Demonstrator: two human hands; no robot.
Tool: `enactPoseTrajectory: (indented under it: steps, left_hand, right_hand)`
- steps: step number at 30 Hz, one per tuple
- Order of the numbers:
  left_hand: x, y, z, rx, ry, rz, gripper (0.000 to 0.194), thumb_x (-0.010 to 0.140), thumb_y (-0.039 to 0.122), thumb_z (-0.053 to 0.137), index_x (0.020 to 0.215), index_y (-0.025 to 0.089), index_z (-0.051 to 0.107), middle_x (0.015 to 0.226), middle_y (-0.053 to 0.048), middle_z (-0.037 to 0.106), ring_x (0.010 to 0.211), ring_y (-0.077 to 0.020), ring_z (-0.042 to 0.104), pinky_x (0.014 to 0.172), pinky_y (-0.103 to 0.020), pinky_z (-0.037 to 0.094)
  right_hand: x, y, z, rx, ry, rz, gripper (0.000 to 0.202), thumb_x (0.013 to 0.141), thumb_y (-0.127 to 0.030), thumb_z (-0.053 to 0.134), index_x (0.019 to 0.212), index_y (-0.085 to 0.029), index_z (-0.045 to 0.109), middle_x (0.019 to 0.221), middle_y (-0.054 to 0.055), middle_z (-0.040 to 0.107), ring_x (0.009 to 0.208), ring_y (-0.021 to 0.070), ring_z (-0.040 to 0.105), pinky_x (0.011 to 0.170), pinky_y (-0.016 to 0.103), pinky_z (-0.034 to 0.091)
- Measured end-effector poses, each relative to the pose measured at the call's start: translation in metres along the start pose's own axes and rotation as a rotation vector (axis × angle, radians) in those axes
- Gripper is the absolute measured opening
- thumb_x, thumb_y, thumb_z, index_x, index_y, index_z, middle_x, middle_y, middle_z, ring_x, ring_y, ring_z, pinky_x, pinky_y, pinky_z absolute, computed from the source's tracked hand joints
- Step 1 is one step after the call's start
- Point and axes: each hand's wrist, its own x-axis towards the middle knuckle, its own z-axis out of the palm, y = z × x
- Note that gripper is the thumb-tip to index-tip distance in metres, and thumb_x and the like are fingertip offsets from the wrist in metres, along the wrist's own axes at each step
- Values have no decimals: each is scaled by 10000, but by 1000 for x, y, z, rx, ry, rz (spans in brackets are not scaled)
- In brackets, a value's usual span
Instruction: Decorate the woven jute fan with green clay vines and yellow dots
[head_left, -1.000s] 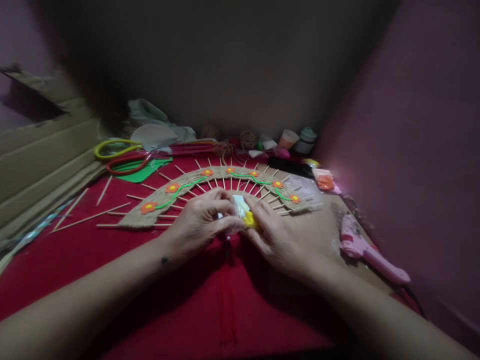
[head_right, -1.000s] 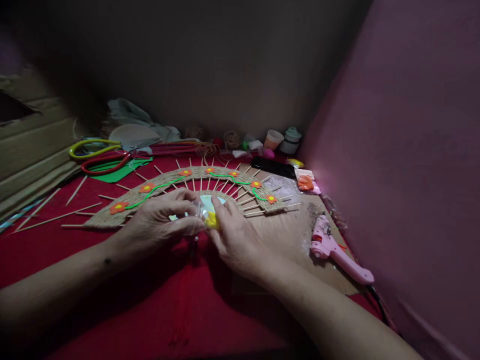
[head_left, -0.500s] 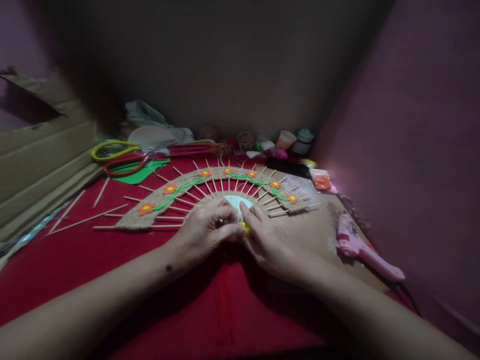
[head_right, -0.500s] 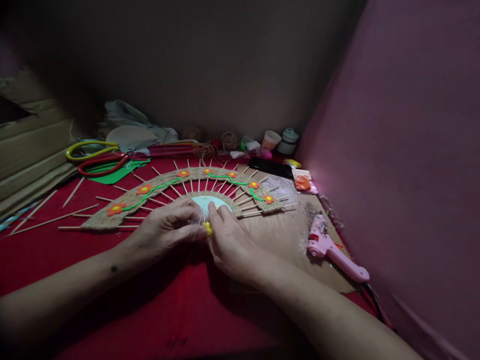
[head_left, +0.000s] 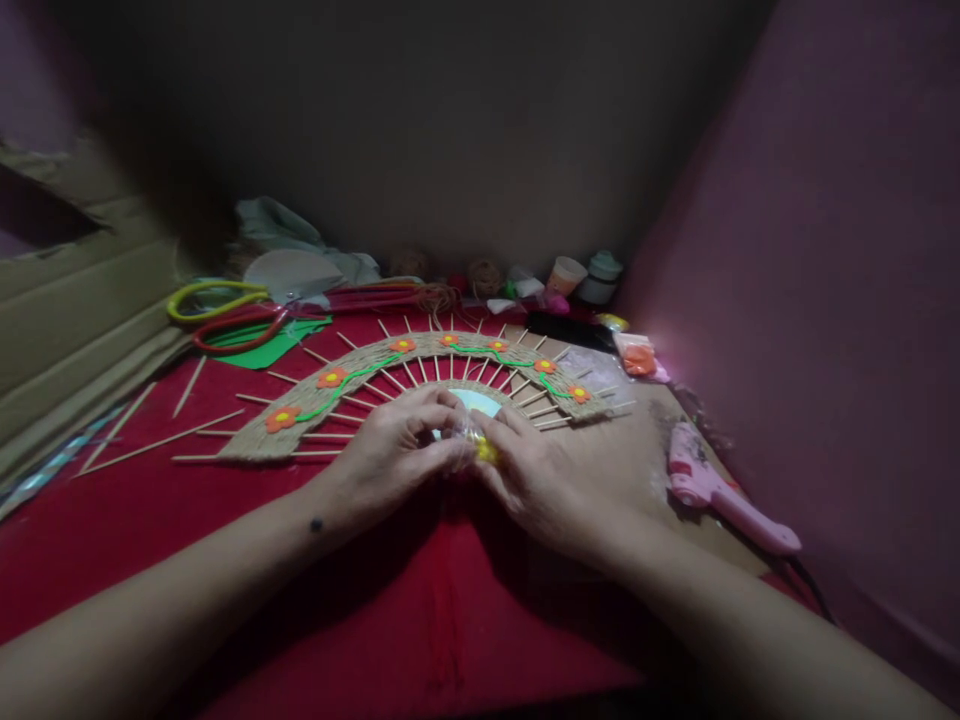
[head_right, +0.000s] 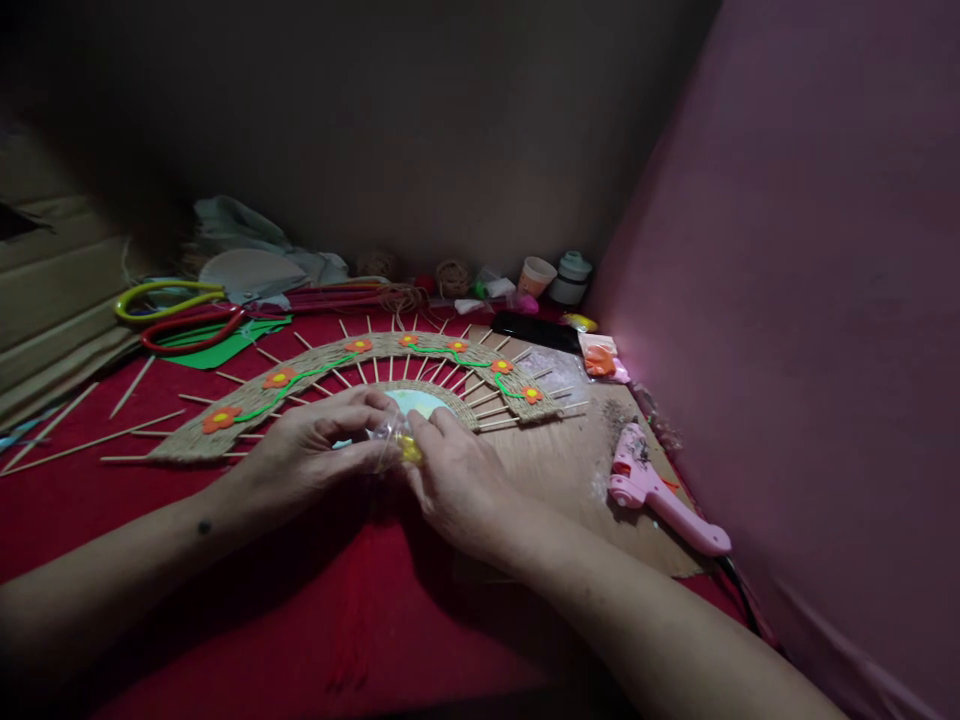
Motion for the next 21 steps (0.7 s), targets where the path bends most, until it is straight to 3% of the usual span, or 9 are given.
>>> enactPoseTrajectory:
  steps: [9, 16, 21]
  left_hand:
    - [-3, 1, 7, 107, 23, 25, 156, 794, 219, 575, 662, 158, 631, 832, -32, 539, 776, -149, 514, 717, -283, 436]
    - [-6, 7, 11, 143, 97, 20, 177, 802, 238, 557, 650, 170, 616, 912, -37, 526, 853, -159, 515, 743, -277, 454]
    - [-3, 15, -1, -151, -43, -194, 164, 752, 253, 631, 623, 152, 626, 1138, -70, 529, 972, -204, 563, 787, -304, 497]
  right_hand:
    - [0, 6, 8, -113, 9, -22, 307, 866, -181, 502, 1157, -88, 527, 1033, 150, 541, 878, 230, 547, 768, 410, 502]
    - [1, 5, 11, -169, 5, -25, 162, 858, -174, 502, 992, -122, 578, 952, 105, 547, 825, 199, 533, 726, 366, 490]
    - [1, 1, 6, -105, -16, -9, 113, 882, -183, 455, 874, -160, 565, 909, 73, 547, 747, 160, 522, 679, 324, 465]
